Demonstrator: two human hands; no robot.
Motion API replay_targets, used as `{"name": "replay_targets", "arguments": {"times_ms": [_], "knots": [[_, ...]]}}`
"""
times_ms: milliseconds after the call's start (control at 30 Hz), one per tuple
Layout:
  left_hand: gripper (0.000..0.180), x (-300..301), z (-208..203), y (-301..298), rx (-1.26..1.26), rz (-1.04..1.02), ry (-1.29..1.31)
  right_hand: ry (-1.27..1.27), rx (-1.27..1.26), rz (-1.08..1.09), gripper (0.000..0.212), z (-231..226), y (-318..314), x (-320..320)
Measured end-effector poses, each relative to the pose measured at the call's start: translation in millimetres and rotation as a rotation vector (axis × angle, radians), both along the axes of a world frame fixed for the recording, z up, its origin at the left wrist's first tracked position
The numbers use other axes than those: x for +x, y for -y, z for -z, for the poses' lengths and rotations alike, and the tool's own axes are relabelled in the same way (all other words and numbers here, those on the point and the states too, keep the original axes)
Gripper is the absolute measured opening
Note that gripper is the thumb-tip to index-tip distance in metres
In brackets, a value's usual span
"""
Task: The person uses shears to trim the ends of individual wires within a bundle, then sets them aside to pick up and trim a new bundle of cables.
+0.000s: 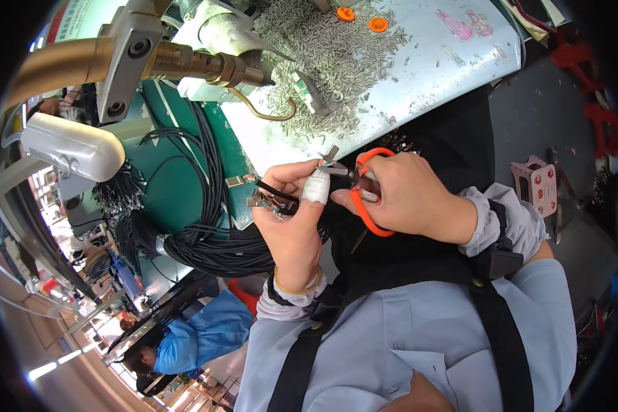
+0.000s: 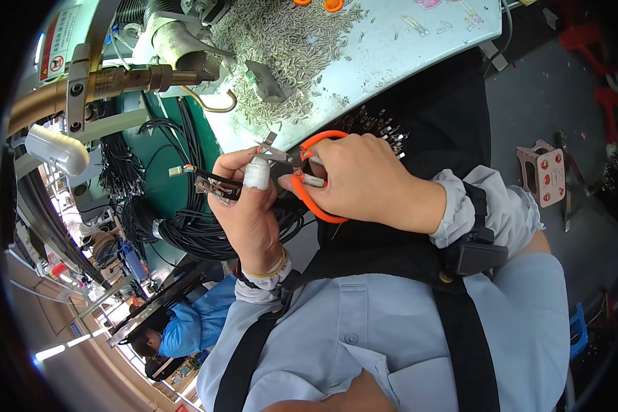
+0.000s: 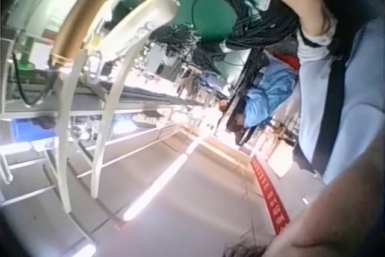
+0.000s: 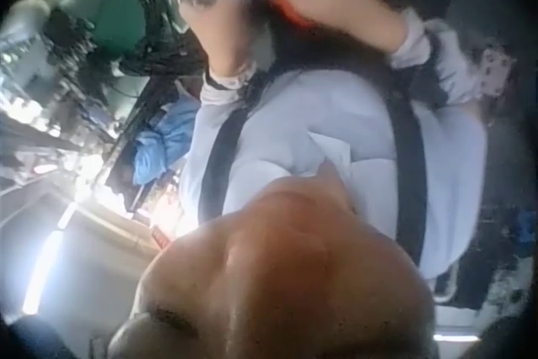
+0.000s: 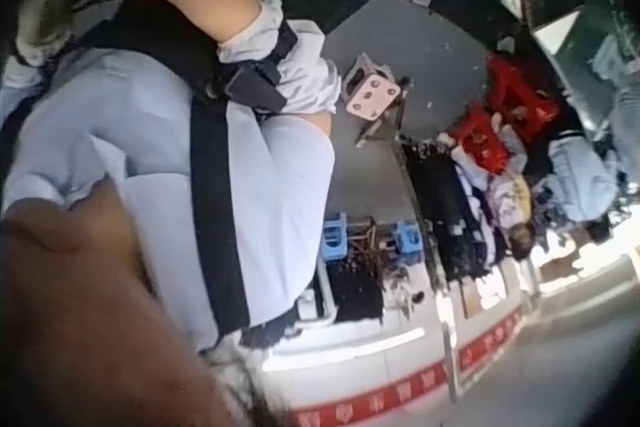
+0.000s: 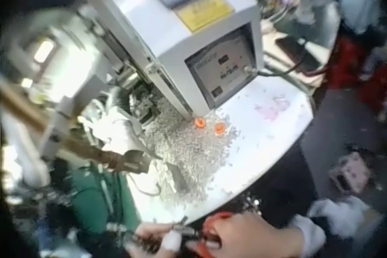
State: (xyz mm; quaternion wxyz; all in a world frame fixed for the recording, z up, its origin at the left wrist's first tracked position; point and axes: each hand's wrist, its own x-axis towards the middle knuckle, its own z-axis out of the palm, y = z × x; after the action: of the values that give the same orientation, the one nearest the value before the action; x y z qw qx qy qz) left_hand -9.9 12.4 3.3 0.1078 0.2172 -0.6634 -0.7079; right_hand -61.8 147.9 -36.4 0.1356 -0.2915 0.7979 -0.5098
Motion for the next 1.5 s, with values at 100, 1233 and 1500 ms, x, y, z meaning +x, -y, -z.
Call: {"name": "replay_targets", "arguments": {"times_ms": [100, 1233, 1500], "knots": [[0.016, -3.1, 0.4, 8.8, 0.116, 0.045, 0.070, 0.019, 0.007, 0.008, 0.029, 3.0, 1.4, 1.0], [0.010, -72.9, 12.0, 58.5, 0.458, 0.207, 0.160, 0.377, -0.294, 0.121, 0.009, -4.1, 39.0, -80.1], [0.012, -60.2, 1.1, 45.8, 0.294, 0.209, 0.180, 0.414, -0.356, 0.117, 0.015, -6.5, 30.9, -68.5]]}}
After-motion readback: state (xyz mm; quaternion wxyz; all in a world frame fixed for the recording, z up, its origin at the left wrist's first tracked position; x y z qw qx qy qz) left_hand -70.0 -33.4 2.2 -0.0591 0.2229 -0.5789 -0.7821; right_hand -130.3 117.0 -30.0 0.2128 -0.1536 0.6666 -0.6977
